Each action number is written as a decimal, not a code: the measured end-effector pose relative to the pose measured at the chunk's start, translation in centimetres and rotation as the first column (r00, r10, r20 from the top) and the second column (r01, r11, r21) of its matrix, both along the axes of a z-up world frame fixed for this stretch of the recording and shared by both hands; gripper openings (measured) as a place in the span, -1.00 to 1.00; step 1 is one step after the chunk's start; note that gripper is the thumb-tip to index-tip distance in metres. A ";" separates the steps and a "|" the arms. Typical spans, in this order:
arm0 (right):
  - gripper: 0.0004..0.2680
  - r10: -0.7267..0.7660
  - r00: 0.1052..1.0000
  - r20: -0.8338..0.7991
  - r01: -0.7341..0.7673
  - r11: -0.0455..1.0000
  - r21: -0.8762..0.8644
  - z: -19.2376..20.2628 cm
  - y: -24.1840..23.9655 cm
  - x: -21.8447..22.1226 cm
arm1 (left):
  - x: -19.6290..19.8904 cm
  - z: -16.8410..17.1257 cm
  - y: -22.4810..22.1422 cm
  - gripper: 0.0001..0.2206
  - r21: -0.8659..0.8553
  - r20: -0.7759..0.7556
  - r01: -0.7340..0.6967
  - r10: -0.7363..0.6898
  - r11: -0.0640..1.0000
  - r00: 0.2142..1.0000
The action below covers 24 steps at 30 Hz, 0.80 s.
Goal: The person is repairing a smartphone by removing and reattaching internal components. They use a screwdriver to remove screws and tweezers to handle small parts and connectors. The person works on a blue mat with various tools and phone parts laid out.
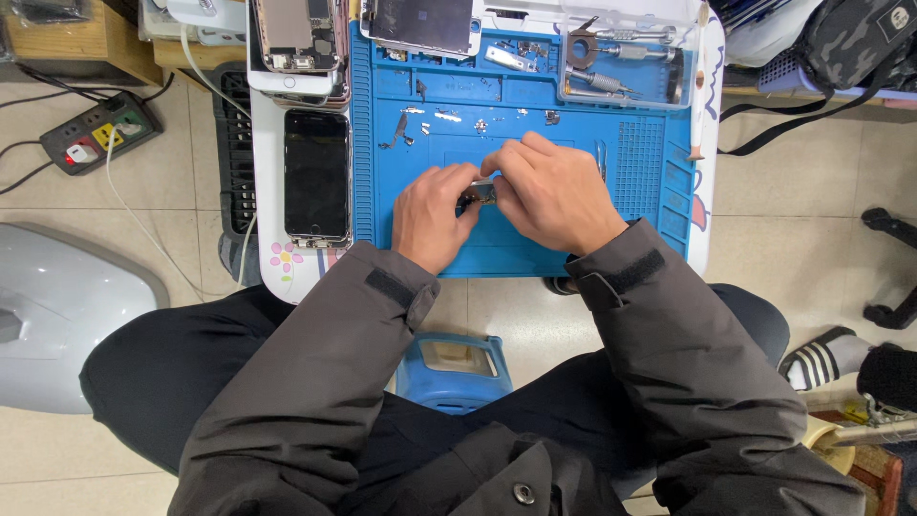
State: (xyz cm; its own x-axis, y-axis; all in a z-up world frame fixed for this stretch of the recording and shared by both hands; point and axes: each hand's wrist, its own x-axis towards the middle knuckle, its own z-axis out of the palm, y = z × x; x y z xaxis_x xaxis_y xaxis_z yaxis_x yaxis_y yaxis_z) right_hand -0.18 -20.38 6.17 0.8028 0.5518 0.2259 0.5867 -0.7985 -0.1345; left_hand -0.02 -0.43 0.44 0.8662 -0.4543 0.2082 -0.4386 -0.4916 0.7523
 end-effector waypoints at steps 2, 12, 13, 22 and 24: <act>-0.96 0.003 1.000 0.002 -0.003 1.000 -0.008 0.3 0.2 0.1 | 0.0 -0.4 0.1 -0.80 0.009 0.007 -0.003 0.003 1.000 1.000; -0.95 0.012 1.000 0.023 -0.012 1.000 -0.027 -0.1 0.2 0.1 | 0.0 -0.4 0.0 -0.80 0.006 0.006 -0.005 0.005 1.000 1.000; -0.95 0.011 1.000 0.021 -0.011 1.000 -0.026 0.1 0.2 0.0 | 0.0 -0.3 0.0 -0.80 0.007 0.004 -0.004 0.003 1.000 1.000; -0.97 -0.019 0.999 0.032 0.019 1.000 -0.014 0.1 0.4 0.3 | 0.2 -0.1 0.1 -0.81 0.018 0.016 0.009 -0.009 1.000 1.000; -0.95 0.000 1.000 0.005 0.000 1.000 -0.013 0.3 0.5 0.1 | -0.1 -0.5 0.0 -0.81 0.027 0.003 0.003 -0.003 1.000 1.000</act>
State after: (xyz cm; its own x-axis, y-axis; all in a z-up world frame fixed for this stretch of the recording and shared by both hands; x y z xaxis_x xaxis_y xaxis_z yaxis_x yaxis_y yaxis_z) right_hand -0.12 -19.92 6.44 0.8017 0.5545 0.2230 0.5873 -0.8002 -0.1215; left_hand -0.17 -0.38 -0.04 0.8644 -0.4623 0.1978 -0.4420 -0.5108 0.7374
